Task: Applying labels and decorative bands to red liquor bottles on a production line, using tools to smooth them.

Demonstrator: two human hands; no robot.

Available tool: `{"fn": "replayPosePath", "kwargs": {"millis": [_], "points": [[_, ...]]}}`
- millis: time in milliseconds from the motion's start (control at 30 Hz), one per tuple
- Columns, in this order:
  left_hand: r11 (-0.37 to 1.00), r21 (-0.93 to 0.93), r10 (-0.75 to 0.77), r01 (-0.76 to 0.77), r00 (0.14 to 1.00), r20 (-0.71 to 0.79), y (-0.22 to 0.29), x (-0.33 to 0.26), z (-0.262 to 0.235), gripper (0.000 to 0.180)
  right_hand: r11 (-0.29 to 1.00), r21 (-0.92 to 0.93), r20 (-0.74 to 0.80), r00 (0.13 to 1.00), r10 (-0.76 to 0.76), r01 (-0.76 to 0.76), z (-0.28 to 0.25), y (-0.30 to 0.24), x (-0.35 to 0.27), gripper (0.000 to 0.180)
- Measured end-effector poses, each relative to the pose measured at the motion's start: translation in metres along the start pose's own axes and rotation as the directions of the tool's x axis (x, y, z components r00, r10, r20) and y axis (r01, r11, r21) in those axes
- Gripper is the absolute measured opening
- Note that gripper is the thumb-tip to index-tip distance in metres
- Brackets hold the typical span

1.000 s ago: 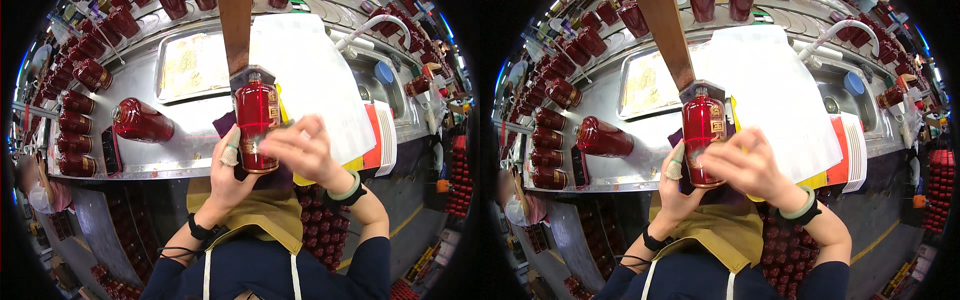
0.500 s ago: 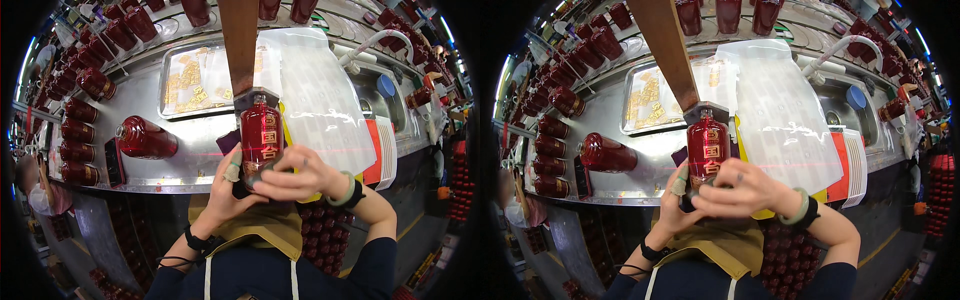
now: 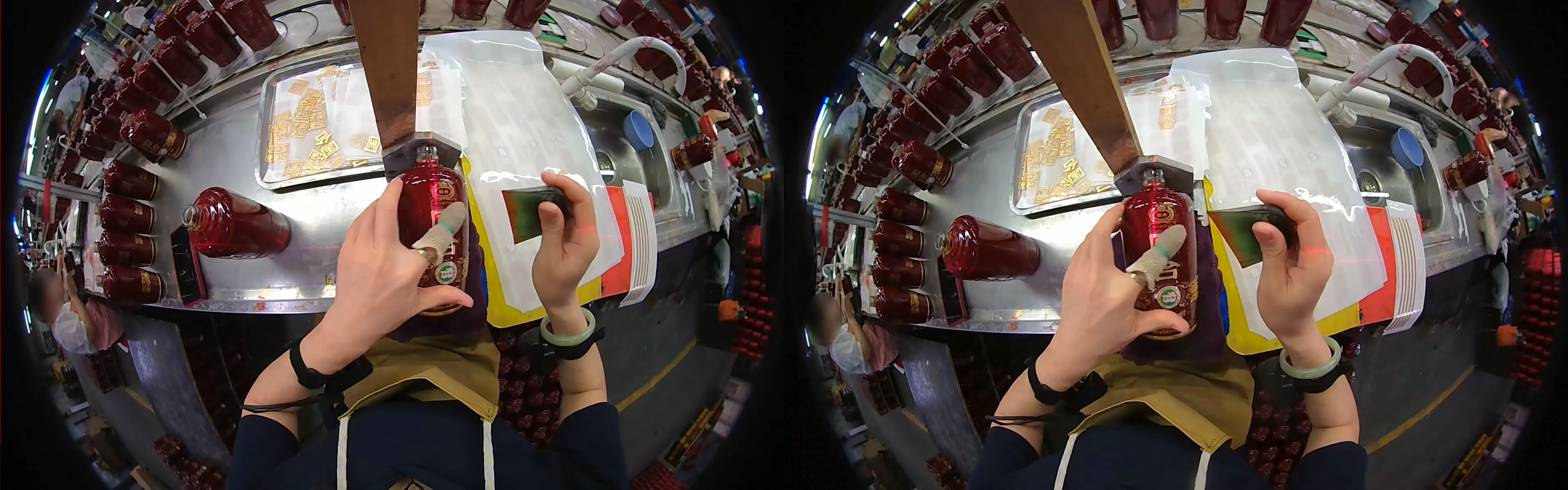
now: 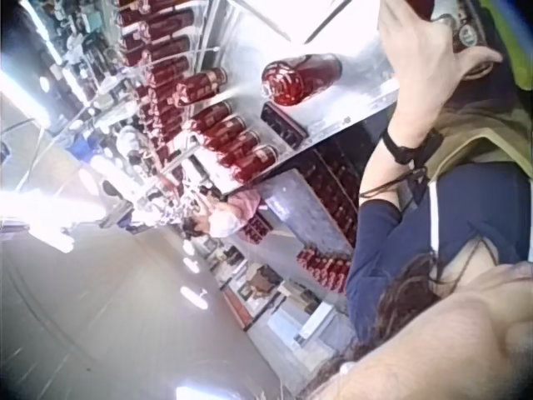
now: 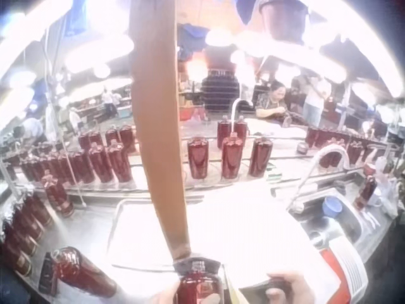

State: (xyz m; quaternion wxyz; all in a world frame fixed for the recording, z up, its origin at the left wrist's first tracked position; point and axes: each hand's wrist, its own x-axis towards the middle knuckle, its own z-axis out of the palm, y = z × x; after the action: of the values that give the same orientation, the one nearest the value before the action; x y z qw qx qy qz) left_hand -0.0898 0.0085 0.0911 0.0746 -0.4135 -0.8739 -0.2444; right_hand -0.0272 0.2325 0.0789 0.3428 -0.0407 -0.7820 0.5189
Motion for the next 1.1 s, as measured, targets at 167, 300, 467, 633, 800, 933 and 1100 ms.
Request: {"fn": "replayPosePath", "kwargs": {"millis": [167, 300, 467, 633, 800, 933, 1100], "points": [[1.0, 0.021, 0.02, -0.02, 0.999, -0.03, -0.009, 0.005, 0.005, 0.087, 0.978, 0.055, 0.024, 0.98, 0.198, -0.199, 0.01, -0.002, 0.003, 0.026], [0.99, -0.137, -0.038, 0.024, 0.994, -0.098, -0.027, -0.001, 0.013, 0.094, 0.997, -0.069, 0.266, 0.963, 0.039, -0.021, 0.017, -0.012, 0.02, 0.024], [0.938, -0.345, -0.07, 0.024, 0.99, -0.122, -0.04, -0.016, 0.021, 0.11, 0.885, -0.248, 0.298, 0.9, -0.318, 0.395, 0.041, -0.003, 0.058, 0.026], [0.717, -0.682, -0.193, 0.147, 0.981, 0.008, -0.036, -0.042, 0.025, 0.13, 0.609, -0.215, 0.475, 0.626, -0.618, 0.764, 0.032, -0.002, 0.022, 0.027], [0.82, -0.571, -0.064, 0.02, 0.996, -0.057, -0.041, -0.078, 0.044, 0.152, 0.703, 0.06, 0.654, 0.504, -0.564, 0.709, 0.02, -0.033, -0.022, 0.029], [0.844, -0.535, -0.128, 0.049, 0.986, -0.11, -0.014, -0.084, 0.043, 0.137, 0.771, -0.25, 0.406, 0.786, -0.466, 0.586, 0.031, -0.008, 0.018, 0.021], [0.87, -0.489, -0.167, 0.061, 0.97, -0.175, 0.003, -0.091, 0.052, 0.118, 0.667, -0.244, 0.496, 0.681, -0.538, 0.704, 0.011, -0.011, -0.013, 0.025]]}}
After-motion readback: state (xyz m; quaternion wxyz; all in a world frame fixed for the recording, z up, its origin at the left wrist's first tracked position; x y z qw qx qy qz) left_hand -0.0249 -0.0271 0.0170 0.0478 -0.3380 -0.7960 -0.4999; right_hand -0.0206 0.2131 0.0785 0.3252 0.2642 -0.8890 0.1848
